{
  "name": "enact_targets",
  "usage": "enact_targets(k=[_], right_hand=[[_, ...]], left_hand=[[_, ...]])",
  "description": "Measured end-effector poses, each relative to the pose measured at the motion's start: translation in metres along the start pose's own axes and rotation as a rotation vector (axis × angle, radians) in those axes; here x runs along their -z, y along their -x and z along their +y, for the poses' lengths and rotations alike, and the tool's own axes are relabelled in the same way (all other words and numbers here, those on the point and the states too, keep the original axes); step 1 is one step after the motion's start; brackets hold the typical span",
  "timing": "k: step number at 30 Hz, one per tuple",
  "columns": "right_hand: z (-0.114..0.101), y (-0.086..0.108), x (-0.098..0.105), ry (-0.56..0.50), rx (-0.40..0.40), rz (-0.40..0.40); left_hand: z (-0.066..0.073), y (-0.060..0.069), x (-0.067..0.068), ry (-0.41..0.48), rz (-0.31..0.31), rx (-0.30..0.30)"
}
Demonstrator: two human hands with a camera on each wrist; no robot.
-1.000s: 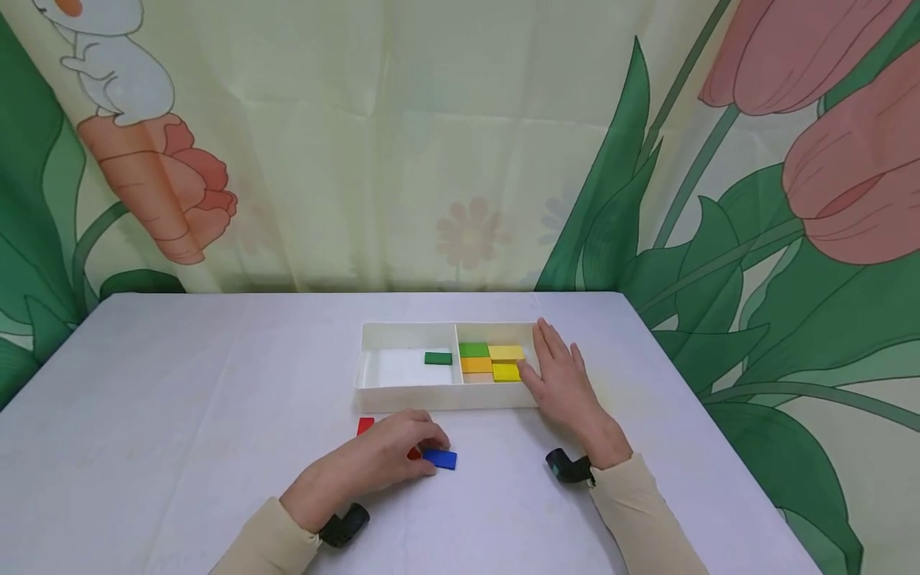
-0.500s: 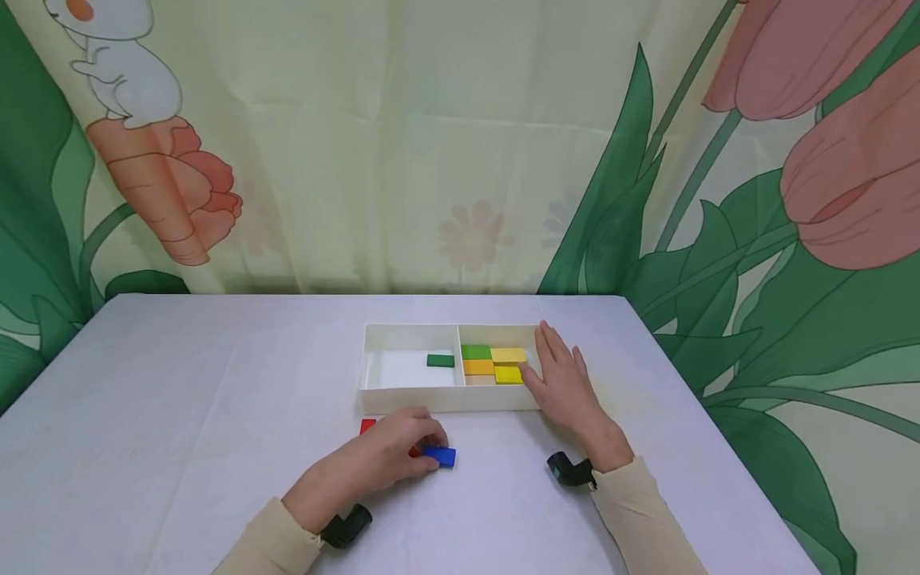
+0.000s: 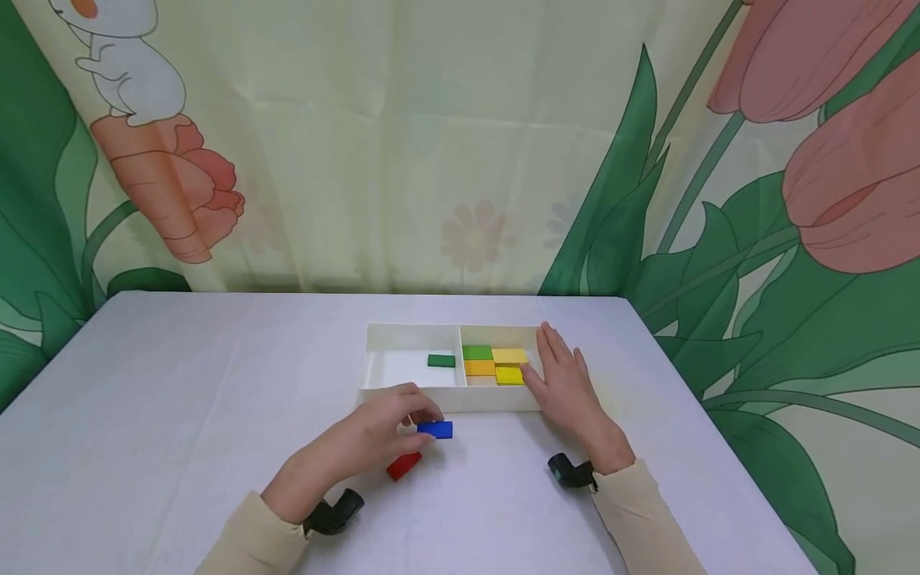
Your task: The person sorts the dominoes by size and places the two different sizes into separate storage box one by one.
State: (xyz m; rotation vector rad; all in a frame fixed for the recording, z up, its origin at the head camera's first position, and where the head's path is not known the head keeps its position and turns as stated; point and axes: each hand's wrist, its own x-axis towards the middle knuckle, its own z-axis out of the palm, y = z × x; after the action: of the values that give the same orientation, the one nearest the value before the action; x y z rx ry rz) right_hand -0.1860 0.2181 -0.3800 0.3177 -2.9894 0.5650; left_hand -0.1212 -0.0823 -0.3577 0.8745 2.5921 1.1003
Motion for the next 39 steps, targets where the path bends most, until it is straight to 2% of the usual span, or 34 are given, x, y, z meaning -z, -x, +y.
enact_targets(k=[7, 16, 19, 33, 39], right_hand=[[0.001, 0.001, -0.003, 0.001, 0.003, 0.006], [-0.001, 0.0, -0.002, 0.0, -0.002, -0.002], [-0.002, 0.0, -0.002, -0.011, -0.003, -0.004], [-0.001, 0.0, -0.001, 0.005, -0.015, -0.013], [0.001, 0.001, 0.0, 0.008, -0.017, -0.009]], left_hand=[[0.004, -0.003, 0.018, -0.033, 0.087, -0.056], [0.003, -0.027, 0.032, -0.082, 0.141, 0.02], [-0.001, -0.036, 0.033, -0.089, 0.14, 0.01], [-0.023, -0.072, 0.025, -0.063, 0.064, 0.111], [-0.027, -0.087, 0.021, -0.135, 0.033, 0.094]])
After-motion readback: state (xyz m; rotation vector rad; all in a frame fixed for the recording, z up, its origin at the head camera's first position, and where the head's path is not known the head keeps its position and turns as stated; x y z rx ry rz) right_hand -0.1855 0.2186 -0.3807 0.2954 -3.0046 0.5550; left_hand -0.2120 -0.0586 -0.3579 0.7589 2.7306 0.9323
